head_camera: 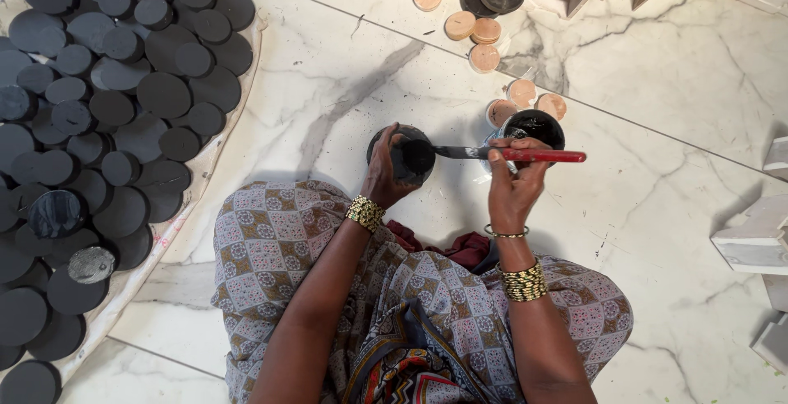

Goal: The person sits on the floor and paints round wooden discs black with a brush, dipping the brush into a paint can and coating one disc at a time, then sets finished discs aside and picks up the next unpainted disc.

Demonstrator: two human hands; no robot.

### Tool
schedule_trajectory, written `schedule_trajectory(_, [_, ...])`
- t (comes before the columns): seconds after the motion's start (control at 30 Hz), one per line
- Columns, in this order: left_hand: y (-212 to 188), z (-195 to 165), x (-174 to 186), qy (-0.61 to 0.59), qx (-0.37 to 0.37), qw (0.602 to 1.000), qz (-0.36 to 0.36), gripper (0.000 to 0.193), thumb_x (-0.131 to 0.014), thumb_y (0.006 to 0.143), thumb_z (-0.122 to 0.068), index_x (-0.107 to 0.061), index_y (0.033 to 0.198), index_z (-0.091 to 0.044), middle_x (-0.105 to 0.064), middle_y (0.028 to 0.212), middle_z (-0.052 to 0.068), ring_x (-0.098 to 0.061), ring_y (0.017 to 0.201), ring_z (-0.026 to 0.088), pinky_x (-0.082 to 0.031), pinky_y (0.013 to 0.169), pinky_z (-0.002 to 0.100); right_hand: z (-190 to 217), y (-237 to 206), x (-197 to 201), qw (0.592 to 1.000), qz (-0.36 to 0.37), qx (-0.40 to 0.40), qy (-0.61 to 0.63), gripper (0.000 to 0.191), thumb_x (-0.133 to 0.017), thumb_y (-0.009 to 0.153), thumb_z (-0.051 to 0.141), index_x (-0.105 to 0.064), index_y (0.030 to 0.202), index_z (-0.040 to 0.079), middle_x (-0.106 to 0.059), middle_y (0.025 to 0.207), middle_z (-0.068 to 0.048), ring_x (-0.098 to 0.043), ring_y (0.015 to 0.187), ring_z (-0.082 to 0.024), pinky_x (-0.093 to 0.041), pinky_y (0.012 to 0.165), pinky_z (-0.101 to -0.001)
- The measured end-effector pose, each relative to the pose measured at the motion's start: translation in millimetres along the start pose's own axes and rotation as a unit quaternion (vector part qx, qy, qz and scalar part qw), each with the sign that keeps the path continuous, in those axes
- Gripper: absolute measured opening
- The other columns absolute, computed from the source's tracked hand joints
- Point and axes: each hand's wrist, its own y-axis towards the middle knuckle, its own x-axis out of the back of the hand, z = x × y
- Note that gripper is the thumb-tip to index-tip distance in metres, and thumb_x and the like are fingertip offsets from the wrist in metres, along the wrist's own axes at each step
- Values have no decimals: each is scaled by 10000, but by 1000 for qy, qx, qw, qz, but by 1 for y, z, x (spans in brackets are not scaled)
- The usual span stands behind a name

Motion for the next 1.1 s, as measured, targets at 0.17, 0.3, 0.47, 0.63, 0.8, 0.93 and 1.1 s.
schedule_trajectory(0.17, [8,-9,4,70,75,995,-20,1297,-984,551,-181,-199,1576,-55,-453,1519,201,-476,1349,387,-395,1167,504,0,3,12,997,0,16,74,377,-663,994,-128,-432,1219,67,-645,1158,-131,-681,1142,-228,-585,1051,-348])
schedule_trajectory(0.3, [13,-21,5,142,192,971,-3,1297,-966,554,-201,-203,1597,-87,-499,1448,160,-489,1328,371,-371,1159,503,0,3,14,996,4,19,91,371,-665,1007,-135,-438,1220,67,-628,1175,-127,-680,1148,-231,-586,1068,-352])
schedule_trajectory(0.47, [7,-16,11,140,228,963,40,1202,-921,634,-161,-166,1566,-80,-435,1466,205,-447,1323,375,-375,1134,514,7,6,21,992,-22,10,124,379,-651,1008,-130,-420,1239,62,-654,1168,-148,-698,1143,-241,-620,1035,-355])
schedule_trajectory(0.63, [20,15,28,183,76,976,91,1012,-786,725,3,-282,1586,-166,-497,1505,151,-451,1398,364,-439,1175,480,19,8,31,987,-38,-13,156,395,-652,1001,-133,-403,1243,55,-651,1173,-153,-699,1141,-247,-648,1018,-380])
schedule_trajectory(0.8, [45,14,32,304,-89,904,288,1131,-765,632,72,-244,1587,-236,-527,1483,85,-446,1390,336,-421,1087,489,25,7,31,988,-33,-14,153,383,-650,1006,-134,-408,1238,52,-653,1184,-157,-701,1151,-247,-655,1005,-385])
schedule_trajectory(0.93, [65,1,30,296,-106,878,360,1205,-807,602,33,-171,1583,-259,-542,1430,70,-458,1348,317,-402,1084,482,25,8,31,987,-40,-20,152,385,-647,1001,-132,-412,1243,54,-656,1180,-157,-701,1150,-243,-651,1000,-379])
schedule_trajectory(1.1, [78,-6,28,324,-90,827,450,1214,-783,715,29,-103,1668,-294,-596,1397,17,-568,1256,245,-481,1047,447,23,9,31,988,-40,-25,149,390,-653,998,-136,-416,1243,55,-655,1174,-158,-702,1141,-243,-655,1005,-390])
